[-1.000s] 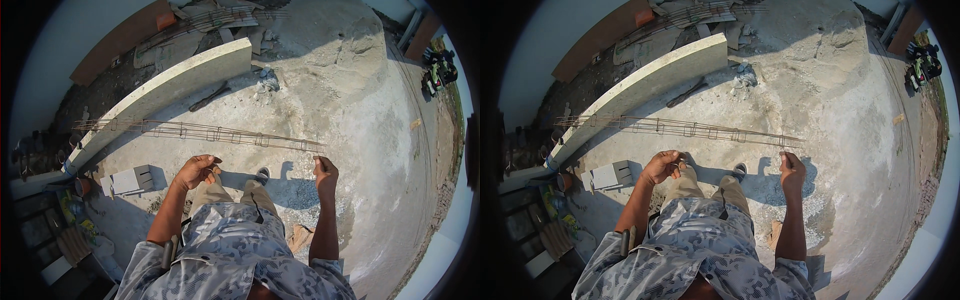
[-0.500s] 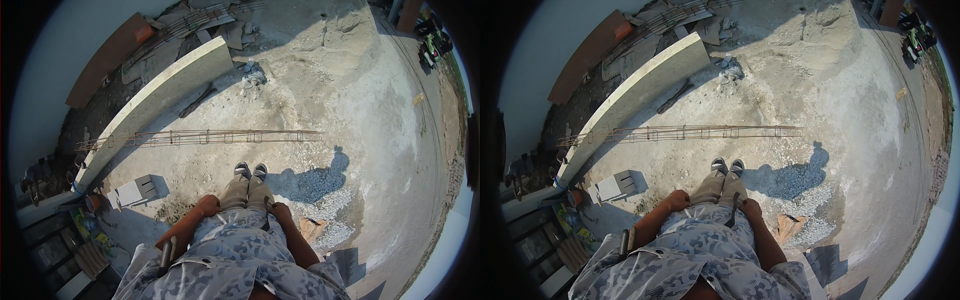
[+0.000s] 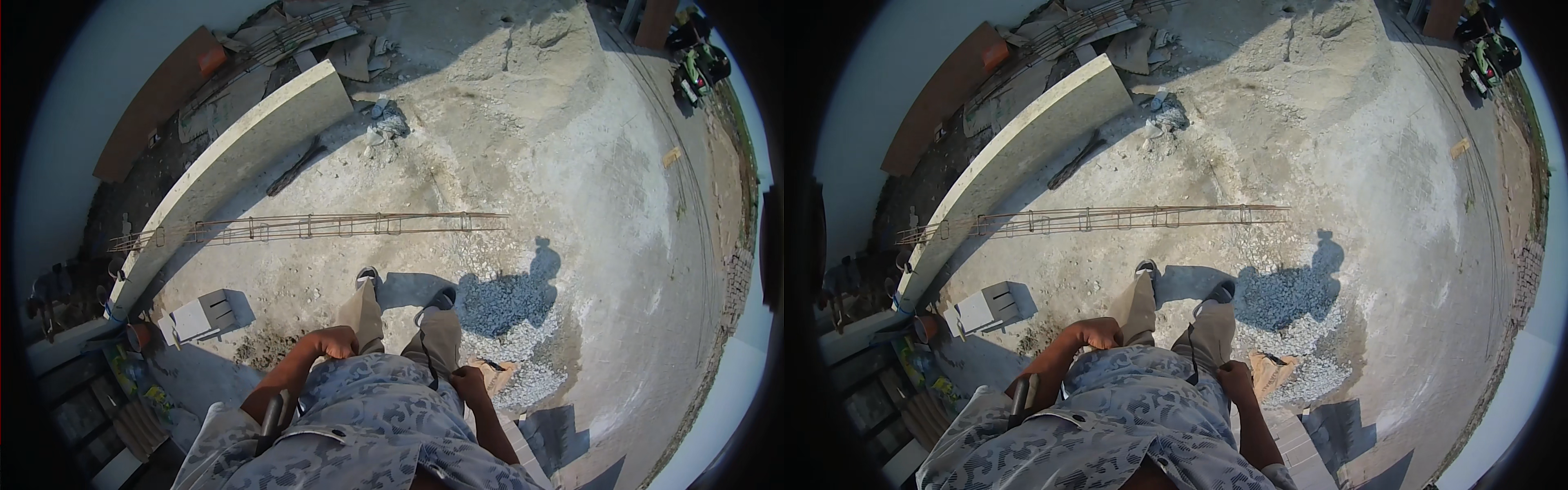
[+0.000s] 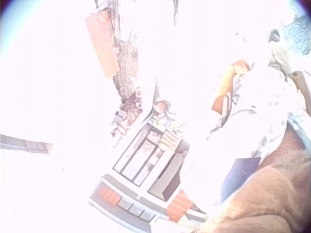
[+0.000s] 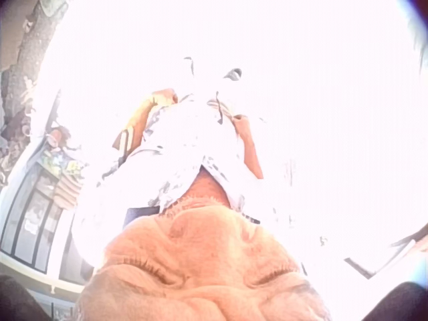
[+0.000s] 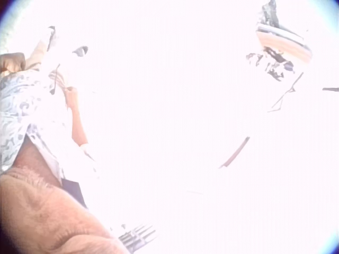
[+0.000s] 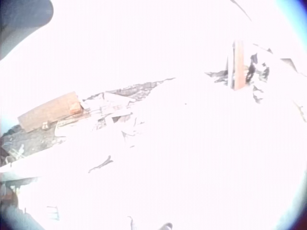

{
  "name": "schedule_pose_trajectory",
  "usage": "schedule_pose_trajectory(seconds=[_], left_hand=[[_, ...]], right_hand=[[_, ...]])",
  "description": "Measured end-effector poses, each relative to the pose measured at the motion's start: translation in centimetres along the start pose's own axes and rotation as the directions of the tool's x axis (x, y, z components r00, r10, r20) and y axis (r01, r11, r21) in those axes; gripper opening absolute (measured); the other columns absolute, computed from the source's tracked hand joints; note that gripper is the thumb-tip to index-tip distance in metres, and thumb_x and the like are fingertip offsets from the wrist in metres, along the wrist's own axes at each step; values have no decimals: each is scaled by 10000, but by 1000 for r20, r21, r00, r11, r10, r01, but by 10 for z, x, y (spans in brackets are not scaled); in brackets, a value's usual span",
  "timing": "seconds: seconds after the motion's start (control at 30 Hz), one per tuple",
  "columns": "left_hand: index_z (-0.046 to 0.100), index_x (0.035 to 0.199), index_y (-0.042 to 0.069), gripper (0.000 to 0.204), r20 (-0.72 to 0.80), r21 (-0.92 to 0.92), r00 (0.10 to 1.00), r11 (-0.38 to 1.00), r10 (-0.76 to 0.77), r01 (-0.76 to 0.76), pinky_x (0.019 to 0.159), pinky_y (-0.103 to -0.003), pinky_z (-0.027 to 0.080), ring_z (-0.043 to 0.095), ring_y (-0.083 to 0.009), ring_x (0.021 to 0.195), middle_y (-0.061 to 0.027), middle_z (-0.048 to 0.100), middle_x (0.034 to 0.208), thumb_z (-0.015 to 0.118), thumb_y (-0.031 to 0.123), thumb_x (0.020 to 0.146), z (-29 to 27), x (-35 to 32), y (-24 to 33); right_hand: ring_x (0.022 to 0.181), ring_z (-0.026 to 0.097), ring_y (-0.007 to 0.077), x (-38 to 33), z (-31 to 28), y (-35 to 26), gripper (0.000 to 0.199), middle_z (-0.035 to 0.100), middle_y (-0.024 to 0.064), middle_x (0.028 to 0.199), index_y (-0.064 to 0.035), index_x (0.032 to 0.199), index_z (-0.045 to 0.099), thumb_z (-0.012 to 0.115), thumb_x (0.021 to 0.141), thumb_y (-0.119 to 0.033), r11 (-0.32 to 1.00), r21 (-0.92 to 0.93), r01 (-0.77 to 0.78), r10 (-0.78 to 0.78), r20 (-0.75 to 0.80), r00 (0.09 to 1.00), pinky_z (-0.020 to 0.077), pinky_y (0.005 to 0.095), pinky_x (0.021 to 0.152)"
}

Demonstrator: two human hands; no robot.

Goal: The person separates tie wire from a bundle and fastens the steel rebar cage using the wire and pincers.

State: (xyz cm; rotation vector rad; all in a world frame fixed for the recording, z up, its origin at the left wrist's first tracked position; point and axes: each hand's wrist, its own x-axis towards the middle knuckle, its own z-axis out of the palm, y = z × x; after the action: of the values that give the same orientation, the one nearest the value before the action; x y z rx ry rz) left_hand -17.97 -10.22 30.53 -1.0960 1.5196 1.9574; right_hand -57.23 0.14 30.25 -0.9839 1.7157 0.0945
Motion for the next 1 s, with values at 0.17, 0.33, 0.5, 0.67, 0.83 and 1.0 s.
schedule_pose_trajectory(seconds=[0.17, 0.33, 0.5, 0.67, 0.83, 1.0], left_hand=[[737, 954, -12, 401, -167, -289, 985, 957, -49, -1, 674, -358, 514, 676, -214, 754, -157, 711, 808, 717, 365, 817, 22, 81, 22], [706, 1028, -13, 368, -555, -167, 831, 984, -40, -64, 771, -392, 539, 704, -317, 866, -193, 718, 920, 685, 310, 854, 6, 177, 38], [688, 1052, -12, 366, -629, -122, 777, 984, 27, -133, 795, -406, 542, 702, -337, 895, -209, 712, 936, 699, 292, 847, -28, 293, 3], [678, 1084, -7, 365, -686, -67, 726, 990, 47, -127, 808, -416, 543, 696, -357, 903, -205, 715, 938, 700, 270, 848, -57, 374, -38], [678, 1109, 7, 361, -761, -2, 648, 998, 42, -67, 887, -429, 523, 662, -391, 991, -237, 685, 1046, 694, 257, 850, -86, 450, -107], [664, 1161, 15, 406, -844, 80, 535, 996, 43, 46, 989, -429, 475, 601, -401, 1121, -252, 632, 1182, 702, 266, 845, -120, 525, -139]], right_hand=[[905, 678, 392, 81, -48, 4, 370, 699, 244, 920, 47, 955, 683, 678, 887, -316, 996, -84, -20, 1, -222, 975, 512, 447, 799], [906, 662, 424, 197, -74, 22, 326, 699, 223, 925, 7, 977, 669, 666, 910, -312, 986, -164, 7, -49, -251, 967, 503, 474, 791], [890, 678, 404, 355, -64, 71, 205, 698, 228, 949, -7, 1014, 651, 682, 897, -172, 953, -198, 229, -293, -417, 860, 524, 447, 765], [891, 682, 402, 472, -39, 70, 220, 701, 225, 939, -4, 989, 655, 708, 879, -186, 969, -131, 207, -244, -416, 876, 531, 439, 779], [895, 684, 396, 584, -2, 76, 225, 704, 214, 908, -18, 958, 662, 726, 858, -209, 956, -93, 278, -288, -468, 836, 529, 454, 782], [1066, 642, 416, 697, 25, 101, 347, 684, 223, 1117, -45, 1147, 647, 697, 881, -263, 967, -113, 228, -251, -566, 786, 519, 464, 895]])
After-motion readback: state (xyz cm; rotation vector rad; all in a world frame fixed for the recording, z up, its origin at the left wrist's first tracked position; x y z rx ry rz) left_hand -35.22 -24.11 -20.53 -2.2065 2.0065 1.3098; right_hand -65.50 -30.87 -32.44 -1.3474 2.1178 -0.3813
